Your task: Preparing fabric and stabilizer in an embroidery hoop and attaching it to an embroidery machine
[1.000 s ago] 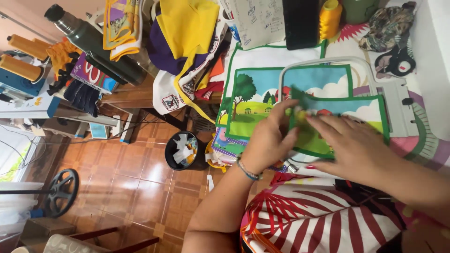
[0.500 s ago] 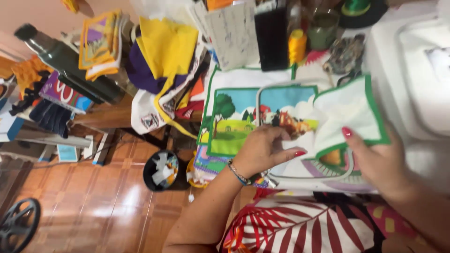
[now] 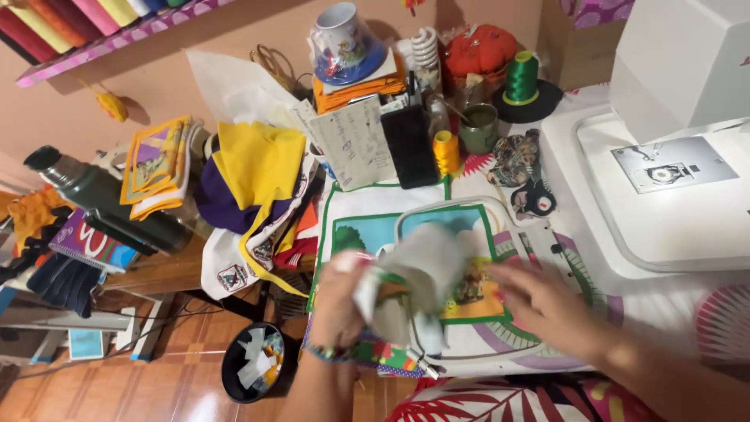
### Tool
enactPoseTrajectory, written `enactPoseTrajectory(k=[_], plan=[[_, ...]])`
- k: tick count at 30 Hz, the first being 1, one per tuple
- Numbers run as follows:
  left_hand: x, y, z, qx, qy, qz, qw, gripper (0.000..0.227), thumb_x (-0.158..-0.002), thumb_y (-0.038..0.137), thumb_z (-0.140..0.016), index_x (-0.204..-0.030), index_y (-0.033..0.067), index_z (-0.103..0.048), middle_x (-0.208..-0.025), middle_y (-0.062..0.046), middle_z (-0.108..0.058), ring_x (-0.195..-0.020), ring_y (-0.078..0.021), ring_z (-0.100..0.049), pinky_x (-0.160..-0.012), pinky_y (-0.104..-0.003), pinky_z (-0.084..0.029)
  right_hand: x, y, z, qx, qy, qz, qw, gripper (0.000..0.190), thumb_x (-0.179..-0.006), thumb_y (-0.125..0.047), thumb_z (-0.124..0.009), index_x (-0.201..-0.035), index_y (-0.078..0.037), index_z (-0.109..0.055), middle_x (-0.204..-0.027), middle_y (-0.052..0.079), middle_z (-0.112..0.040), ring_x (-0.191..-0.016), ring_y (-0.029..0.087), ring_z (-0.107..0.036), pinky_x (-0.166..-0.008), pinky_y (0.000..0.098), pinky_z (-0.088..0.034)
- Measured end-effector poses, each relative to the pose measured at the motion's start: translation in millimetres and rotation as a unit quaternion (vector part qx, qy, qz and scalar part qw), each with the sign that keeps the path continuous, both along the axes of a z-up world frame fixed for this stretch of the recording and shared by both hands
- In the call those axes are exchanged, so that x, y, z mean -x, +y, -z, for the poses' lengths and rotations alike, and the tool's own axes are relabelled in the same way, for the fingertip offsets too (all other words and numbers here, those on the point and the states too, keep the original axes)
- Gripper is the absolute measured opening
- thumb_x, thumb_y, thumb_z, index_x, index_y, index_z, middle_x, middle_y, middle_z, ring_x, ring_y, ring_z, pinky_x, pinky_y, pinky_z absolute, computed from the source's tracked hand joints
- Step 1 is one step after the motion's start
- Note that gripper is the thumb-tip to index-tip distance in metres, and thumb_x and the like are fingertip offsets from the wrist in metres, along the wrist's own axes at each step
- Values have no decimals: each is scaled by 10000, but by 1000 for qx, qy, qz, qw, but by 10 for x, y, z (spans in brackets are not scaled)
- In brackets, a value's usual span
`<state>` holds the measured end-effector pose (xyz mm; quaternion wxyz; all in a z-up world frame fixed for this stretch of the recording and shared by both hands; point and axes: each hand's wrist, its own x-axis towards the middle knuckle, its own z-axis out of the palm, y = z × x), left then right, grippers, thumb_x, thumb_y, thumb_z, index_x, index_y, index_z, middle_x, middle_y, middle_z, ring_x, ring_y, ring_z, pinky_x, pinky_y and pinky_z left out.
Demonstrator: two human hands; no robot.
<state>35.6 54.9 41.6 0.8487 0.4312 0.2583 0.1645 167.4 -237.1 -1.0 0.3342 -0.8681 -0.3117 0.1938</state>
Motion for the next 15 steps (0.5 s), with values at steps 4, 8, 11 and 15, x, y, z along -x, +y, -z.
enactPoseTrajectory(k=[4, 8, 11, 15], plan=[[259, 92, -58, -128, -205, -140, 960, 138, -947, 227, -743, -944, 93, -708, -795, -6, -702, -737, -181, -679, -623, -326, -579, -533, 218, -190, -27, -271, -70, 960, 481, -850, 163, -558, -1290, -18, -632, -1231, 153, -709, -1180, 291, -665, -1163, 457, -474], [94, -282, 200, -233, -63, -32, 970, 192, -881, 151, -772, -1038, 42, -754, -893, -101, -782, -732, -193, -717, -615, -318, -592, -1389, 431, 724, 101, -400, 16, 911, 411, -788, 20, -466, -1176, 10, -601, -1218, 210, -589, -1095, 419, -591, -1018, 512, -465], [-177, -570, 344, -252, -66, -9, 966, 273, -824, 148, -856, -1058, 30, -779, -944, -120, -789, -815, -167, -703, -721, -332, -590, -1455, 560, 622, 119, -416, 82, 898, 260, -887, -68, -477, -989, -12, -709, -921, 191, -686, -835, 400, -699, -758, 505, -563], [-287, -455, 837, -197, -89, 10, 976, 419, -839, 146, -857, -1205, 12, -702, -1113, -106, -750, -986, -162, -689, -896, -368, -622, -1650, 671, 847, 104, -602, 166, 774, 211, -962, -171, -570, -995, -90, -762, -826, 116, -592, -668, 275, -663, -548, 393, -520]])
